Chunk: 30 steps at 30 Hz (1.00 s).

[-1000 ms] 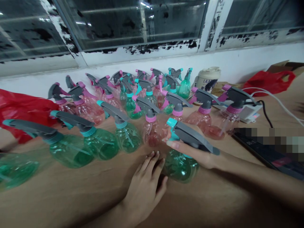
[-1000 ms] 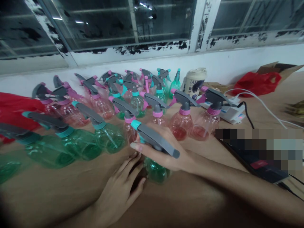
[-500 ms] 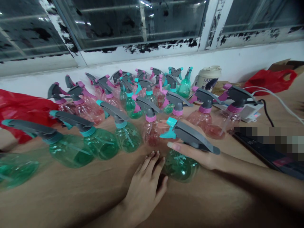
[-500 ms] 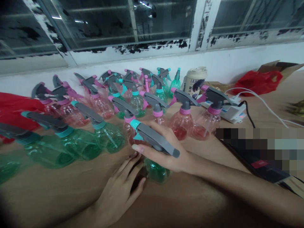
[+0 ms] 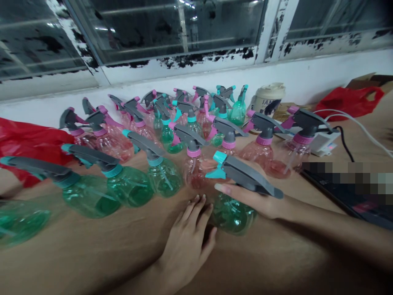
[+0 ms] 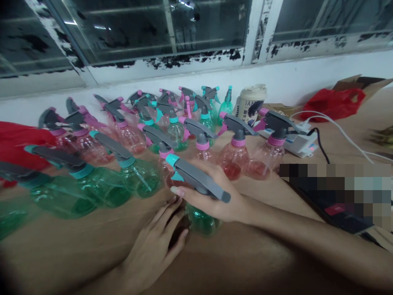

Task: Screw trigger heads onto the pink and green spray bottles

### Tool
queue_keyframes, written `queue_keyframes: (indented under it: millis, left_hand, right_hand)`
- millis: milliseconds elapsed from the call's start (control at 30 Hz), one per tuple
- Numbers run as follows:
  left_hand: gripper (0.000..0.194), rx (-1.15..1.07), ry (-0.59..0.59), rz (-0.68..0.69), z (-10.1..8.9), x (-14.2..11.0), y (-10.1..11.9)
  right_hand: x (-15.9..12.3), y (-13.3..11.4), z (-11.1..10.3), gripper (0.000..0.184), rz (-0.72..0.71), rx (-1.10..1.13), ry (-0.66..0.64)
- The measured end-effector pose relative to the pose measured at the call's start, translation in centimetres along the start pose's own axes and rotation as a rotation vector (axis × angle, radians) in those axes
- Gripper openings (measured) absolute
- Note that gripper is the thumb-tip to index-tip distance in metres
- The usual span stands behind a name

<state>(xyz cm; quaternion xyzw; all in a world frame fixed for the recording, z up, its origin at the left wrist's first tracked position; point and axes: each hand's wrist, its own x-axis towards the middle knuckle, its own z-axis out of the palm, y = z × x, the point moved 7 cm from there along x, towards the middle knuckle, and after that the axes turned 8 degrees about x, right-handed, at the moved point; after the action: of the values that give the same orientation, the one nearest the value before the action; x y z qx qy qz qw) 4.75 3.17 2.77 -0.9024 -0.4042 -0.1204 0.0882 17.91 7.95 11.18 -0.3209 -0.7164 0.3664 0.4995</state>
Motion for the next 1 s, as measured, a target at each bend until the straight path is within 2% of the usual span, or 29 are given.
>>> queue_keyframes:
  millis: [200,367,500,600,700,833,1000]
  left_hand:
    - [0.035,-0.011,0.0,-0.002,0.0,0.0,-0.1]
    - [0.036,-0.015,0.006,0.002,0.0,0.0,-0.1]
    - [0.037,-0.015,-0.009,-0.001,0.1,0.0,-0.1]
    - [0.035,-0.022,-0.005,-0.003,-0.1,0.0,-0.2]
    - [0.045,-0.036,0.012,-0.005,-0.2,0.0,-0.2]
    - [0.061,-0.059,0.023,-0.009,-0.2,-0.1,-0.2]
    - [0.072,-0.095,0.015,-0.03,-0.4,0.0,-0.3]
  right_hand:
    - [0.1,-0.2,0.4,0.021,-0.003,0.004,-0.071]
    - [0.3,-1.0,0.2,0.011,-0.013,-0.008,-0.051]
    - [0.4,-1.1,-0.1,0.013,0.004,-0.04,-0.016]
    - [0.4,-0.9,-0.1,0.014,0.005,-0.057,-0.035]
    - [0.3,-0.8,0.1,0.012,-0.002,-0.013,-0.065]
    - [0.2,-0.6,0.3,0.022,0.013,0.029,-0.067]
    - [0.0,-0.6,0.0,0.014,-0.017,0.037,-0.015]
